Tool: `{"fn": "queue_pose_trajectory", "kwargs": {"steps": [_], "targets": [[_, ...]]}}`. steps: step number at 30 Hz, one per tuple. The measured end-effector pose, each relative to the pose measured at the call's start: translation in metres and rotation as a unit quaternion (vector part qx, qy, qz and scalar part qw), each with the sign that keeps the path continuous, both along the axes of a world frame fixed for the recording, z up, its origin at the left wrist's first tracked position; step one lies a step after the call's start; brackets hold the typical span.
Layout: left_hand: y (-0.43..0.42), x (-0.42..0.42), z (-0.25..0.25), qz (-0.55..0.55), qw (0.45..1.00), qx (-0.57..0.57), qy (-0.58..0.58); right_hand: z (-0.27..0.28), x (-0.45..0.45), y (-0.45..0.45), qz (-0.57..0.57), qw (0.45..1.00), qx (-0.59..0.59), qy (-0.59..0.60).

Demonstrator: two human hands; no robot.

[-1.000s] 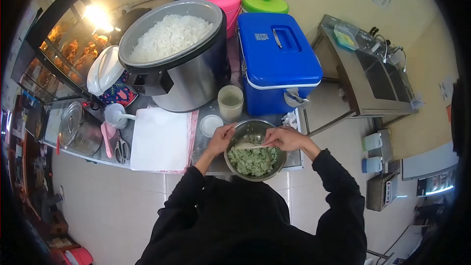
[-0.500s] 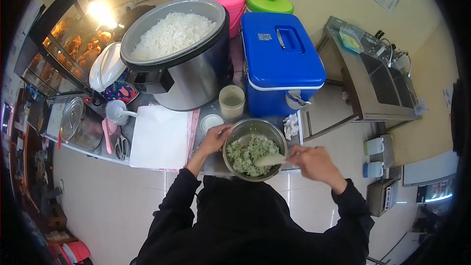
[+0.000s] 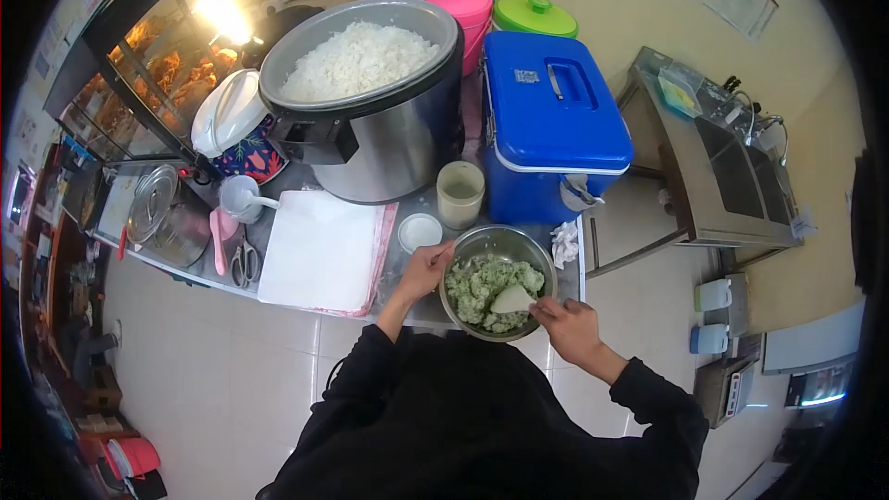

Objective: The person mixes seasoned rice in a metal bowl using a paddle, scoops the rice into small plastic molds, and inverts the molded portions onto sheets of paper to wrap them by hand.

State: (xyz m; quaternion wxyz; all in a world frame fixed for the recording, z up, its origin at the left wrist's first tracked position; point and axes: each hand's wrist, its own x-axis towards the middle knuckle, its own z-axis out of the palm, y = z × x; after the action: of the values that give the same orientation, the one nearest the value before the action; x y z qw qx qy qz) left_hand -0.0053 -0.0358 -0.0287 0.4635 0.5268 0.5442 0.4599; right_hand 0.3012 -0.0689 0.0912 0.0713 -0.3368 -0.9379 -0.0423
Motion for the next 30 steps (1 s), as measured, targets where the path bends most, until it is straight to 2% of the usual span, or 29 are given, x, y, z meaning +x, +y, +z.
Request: {"fn": "queue_pose_trajectory", "kwargs": {"steps": [3,9,12,15,18,21,24,27,30], "targets": [[-0.002,0.003,-0.003,0.014,1.000,0.003,0.005,-0.019,-0.009,0.000,-0.025,0.999,-0.018,0.022],[-0.010,0.003,-0.001,0.019,0.999,0.033,-0.001,-0.021,-0.022,0.020,-0.200,0.968,-0.111,0.099],[-0.013,0.003,0.002,0.029,0.999,-0.013,-0.003,0.008,-0.015,0.022,-0.190,0.963,-0.148,0.119],[-0.015,0.001,0.028,0.019,0.990,-0.142,-0.002,0.042,-0.028,0.014,-0.163,0.966,-0.156,0.130],[-0.014,0.002,0.036,0.008,0.984,-0.174,-0.037,0.036,-0.053,0.020,-0.038,0.991,-0.097,0.088],[-0.003,0.000,0.001,0.016,1.000,-0.023,-0.011,0.016,-0.047,0.026,0.056,0.995,-0.064,-0.047],[0.001,0.002,0.002,0.019,1.000,0.024,0.002,0.030,-0.015,0.033,0.034,0.984,-0.045,-0.168],[0.002,0.006,0.002,0.037,0.998,0.039,0.021,0.057,-0.011,0.051,0.008,0.991,-0.120,-0.065],[-0.002,0.009,0.005,0.062,0.994,0.055,0.064,0.057,-0.039,0.057,-0.053,0.991,-0.115,0.030]]}}
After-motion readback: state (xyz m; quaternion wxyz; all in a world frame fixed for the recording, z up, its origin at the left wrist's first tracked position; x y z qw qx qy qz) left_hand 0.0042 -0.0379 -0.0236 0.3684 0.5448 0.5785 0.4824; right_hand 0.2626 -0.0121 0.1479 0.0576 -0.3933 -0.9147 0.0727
